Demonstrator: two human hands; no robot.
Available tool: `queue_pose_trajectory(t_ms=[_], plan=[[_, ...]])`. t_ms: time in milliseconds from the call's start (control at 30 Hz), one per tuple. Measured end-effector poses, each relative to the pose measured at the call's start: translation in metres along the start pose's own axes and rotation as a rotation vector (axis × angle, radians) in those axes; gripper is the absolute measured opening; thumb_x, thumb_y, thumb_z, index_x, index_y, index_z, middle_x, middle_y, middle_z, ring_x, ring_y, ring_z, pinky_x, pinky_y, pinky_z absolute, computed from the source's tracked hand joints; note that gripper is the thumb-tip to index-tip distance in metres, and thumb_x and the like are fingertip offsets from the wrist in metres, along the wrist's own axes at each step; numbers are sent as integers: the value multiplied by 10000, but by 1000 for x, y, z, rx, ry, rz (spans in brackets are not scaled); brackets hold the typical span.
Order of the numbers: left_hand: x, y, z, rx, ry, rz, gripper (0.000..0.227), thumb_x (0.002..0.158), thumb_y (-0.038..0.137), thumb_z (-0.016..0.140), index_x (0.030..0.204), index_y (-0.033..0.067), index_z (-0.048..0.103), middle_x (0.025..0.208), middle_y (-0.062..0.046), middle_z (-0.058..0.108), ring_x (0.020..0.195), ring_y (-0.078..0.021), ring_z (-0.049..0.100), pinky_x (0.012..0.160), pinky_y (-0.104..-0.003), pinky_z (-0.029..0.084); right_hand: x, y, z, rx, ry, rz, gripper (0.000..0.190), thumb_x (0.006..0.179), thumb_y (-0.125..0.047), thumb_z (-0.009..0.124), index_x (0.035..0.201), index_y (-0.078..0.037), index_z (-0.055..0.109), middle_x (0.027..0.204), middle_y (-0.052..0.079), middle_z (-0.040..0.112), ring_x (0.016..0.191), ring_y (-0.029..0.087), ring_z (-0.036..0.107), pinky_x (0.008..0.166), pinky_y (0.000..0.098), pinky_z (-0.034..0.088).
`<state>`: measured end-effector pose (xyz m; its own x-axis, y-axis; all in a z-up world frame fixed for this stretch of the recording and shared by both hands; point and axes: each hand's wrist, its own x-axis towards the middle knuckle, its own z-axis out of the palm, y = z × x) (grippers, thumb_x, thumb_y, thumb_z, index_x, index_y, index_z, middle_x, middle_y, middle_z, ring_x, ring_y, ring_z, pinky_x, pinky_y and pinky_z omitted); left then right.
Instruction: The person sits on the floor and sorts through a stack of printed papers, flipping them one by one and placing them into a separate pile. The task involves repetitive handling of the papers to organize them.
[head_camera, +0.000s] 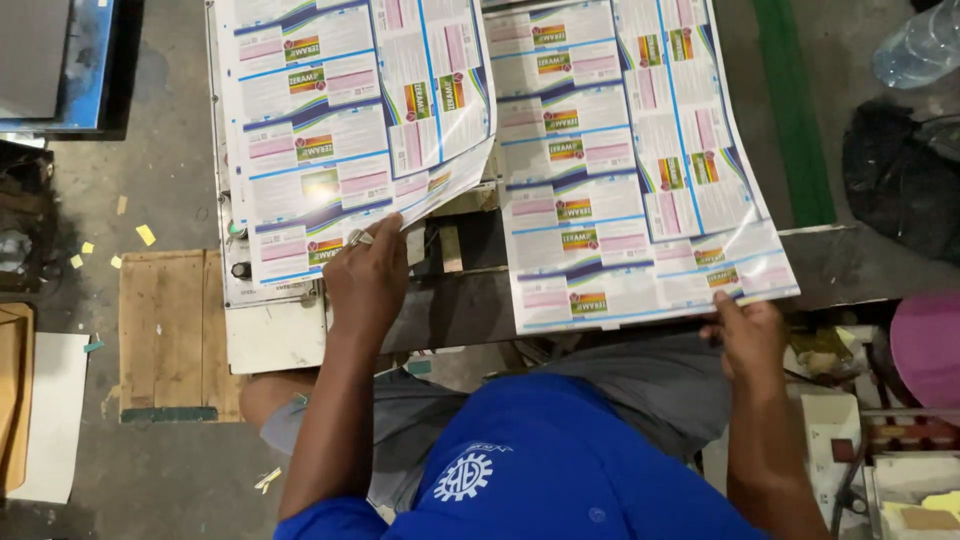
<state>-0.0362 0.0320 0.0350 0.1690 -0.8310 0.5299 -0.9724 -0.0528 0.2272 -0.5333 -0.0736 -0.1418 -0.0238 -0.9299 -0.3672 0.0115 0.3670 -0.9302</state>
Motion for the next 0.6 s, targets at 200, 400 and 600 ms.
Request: queue_pose_trajectory(t_ms=[200, 400, 600], plan=[[6, 12, -12, -45, 33, 37, 192, 959, 55, 735, 1149, 44, 717, 1049, -141, 765, 747, -327, 713, 634, -421, 541, 37, -28, 33, 87, -46, -16, 235, 1058, -114, 611, 1268, -11, 600, 1034, 85, 720, 786, 184, 704, 530, 284, 508], [-5, 25, -4, -156, 6, 40, 296, 900, 4, 726, 1196, 25, 732, 1105, -195, 768, 697, -306, 703, 636, -421, 559, 13, -29, 52, 117, -51, 37, 534, 1019, -171, 594, 1527, -127, 436, 1097, 153, 741, 818, 213, 726, 542, 267, 519], [-16, 86, 36, -341, -27, 243, 317, 902, 77, 758, 1196, -10, 674, 1220, -207, 704, 1111, -376, 710, 944, -456, 580, -26, -41, 129, 6, -356, 40, 525, 1015, -220, 594, 1500, -35, 521, 1184, 174, 748, 884, 230, 751, 588, 281, 553]])
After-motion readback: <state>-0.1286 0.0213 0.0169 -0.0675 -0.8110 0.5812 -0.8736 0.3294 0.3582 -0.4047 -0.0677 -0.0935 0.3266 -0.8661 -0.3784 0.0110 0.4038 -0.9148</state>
